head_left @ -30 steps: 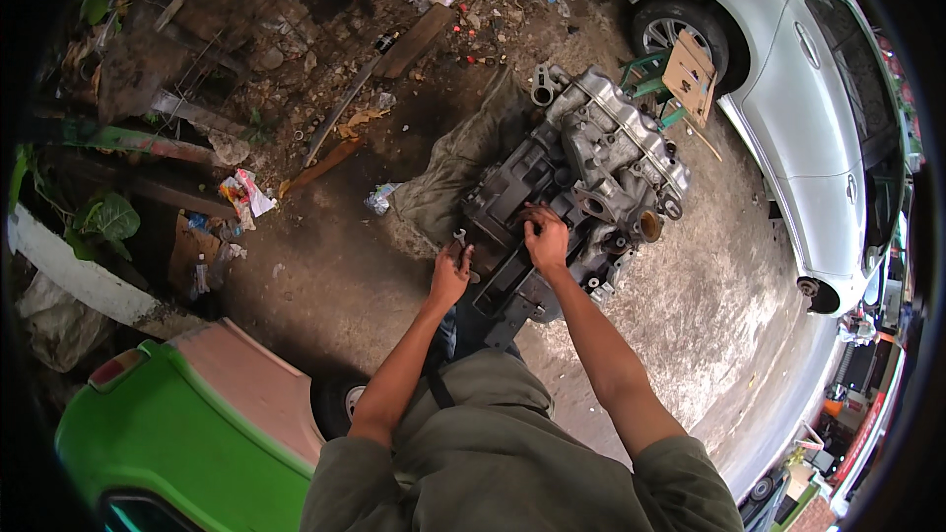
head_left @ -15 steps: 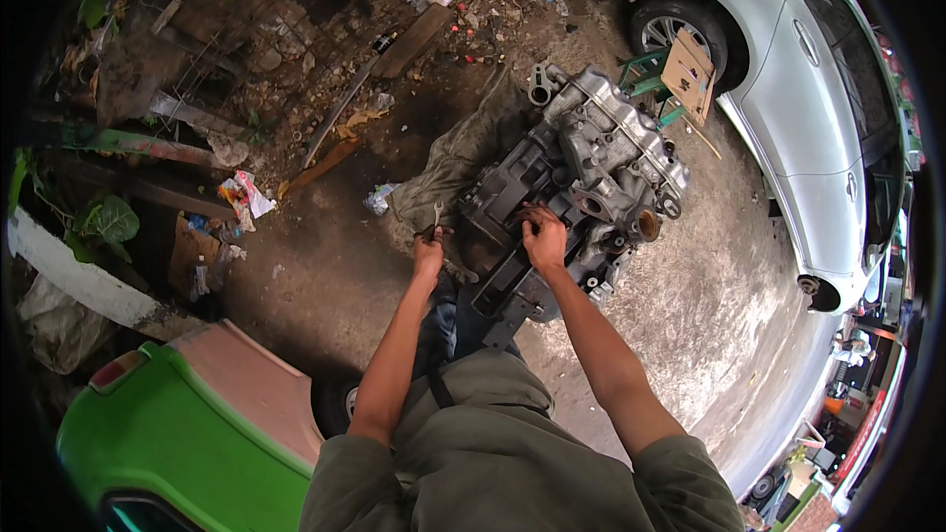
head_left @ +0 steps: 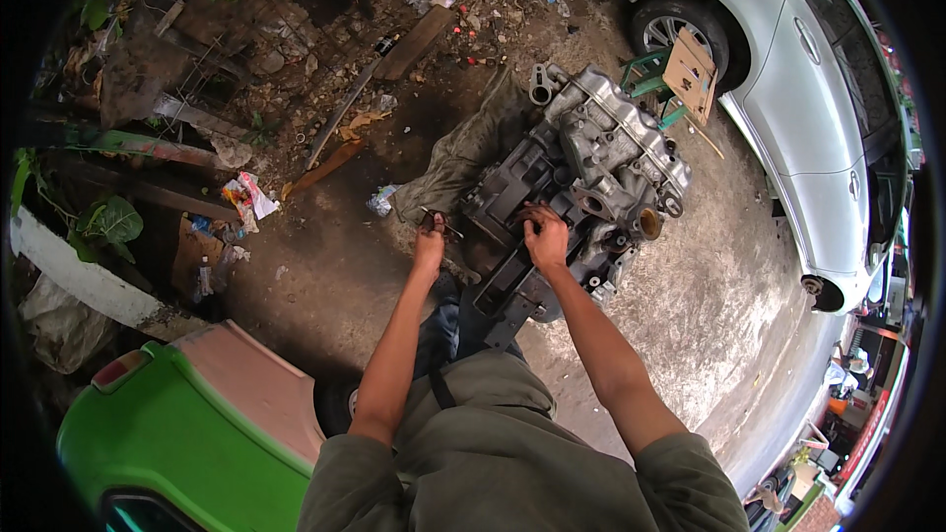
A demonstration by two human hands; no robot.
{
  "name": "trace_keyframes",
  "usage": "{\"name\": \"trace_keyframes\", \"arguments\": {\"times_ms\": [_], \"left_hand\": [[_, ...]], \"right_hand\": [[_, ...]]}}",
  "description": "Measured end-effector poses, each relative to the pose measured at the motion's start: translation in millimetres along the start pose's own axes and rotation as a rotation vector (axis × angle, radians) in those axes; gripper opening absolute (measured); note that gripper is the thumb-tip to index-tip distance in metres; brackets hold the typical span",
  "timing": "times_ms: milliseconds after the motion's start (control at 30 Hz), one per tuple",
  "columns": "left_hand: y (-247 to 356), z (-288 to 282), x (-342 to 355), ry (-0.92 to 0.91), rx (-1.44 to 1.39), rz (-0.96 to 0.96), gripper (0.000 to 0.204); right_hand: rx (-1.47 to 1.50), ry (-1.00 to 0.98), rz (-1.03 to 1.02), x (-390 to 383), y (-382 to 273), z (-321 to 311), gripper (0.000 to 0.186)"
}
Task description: The person uses a wrench to tighten bolts on a car engine block resting on a tarp. They repeatedly reposition the wrench and apply torque to fasteners on the side of the engine while standing in an outdoor workspace.
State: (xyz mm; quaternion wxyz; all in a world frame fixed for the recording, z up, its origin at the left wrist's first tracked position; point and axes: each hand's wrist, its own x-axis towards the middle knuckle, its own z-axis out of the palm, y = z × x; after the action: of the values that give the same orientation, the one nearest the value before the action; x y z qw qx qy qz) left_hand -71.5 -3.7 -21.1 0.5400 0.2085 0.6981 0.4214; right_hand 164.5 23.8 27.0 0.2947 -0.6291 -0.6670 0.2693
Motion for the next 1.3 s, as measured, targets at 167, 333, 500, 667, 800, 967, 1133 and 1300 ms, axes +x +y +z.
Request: {"name": "trace_keyframes", "arguments": {"times_ms": [167, 333, 500, 667, 800, 967, 1133, 1300], "left_hand": [[2, 7, -4, -0.156, -0.412, -0.258, 0.031], [15, 17, -2, -0.170, -0.406, -0.339, 0.029], [25, 28, 3, -0.114, -0.421, -0.403, 0.017], [27, 34, 5, -0.107, -0.425, -0.449, 0.023], [28, 34, 10, -0.130, -0.484, -0.515, 0.023], [30, 37, 13, -0.075, -0.475, -0.560, 0.020], [32, 56, 5, 0.019, -0.199, -0.366, 0.018], [27, 46, 8, -0.012, -0.436, -0.509, 0.016]], "right_hand": [[0.000, -0.011, -0.013, 0, 1, 0, 0.017], [-0.002, -0.002, -0.002, 0, 1, 1, 0.017], [0.005, 0.006, -0.010, -1, 3, 1, 0.017], [-0.006, 0.010, -0.006, 0, 2, 1, 0.016], [0.002, 0.027, -0.032, 0, -1, 0, 0.016], [0.006, 0.035, -0.027, 0, -5, -1, 0.016], [0.007, 0.009, -0.002, 0, -2, -1, 0.016], [0.000, -0.004, 0.021, 0, -2, -1, 0.016]]}}
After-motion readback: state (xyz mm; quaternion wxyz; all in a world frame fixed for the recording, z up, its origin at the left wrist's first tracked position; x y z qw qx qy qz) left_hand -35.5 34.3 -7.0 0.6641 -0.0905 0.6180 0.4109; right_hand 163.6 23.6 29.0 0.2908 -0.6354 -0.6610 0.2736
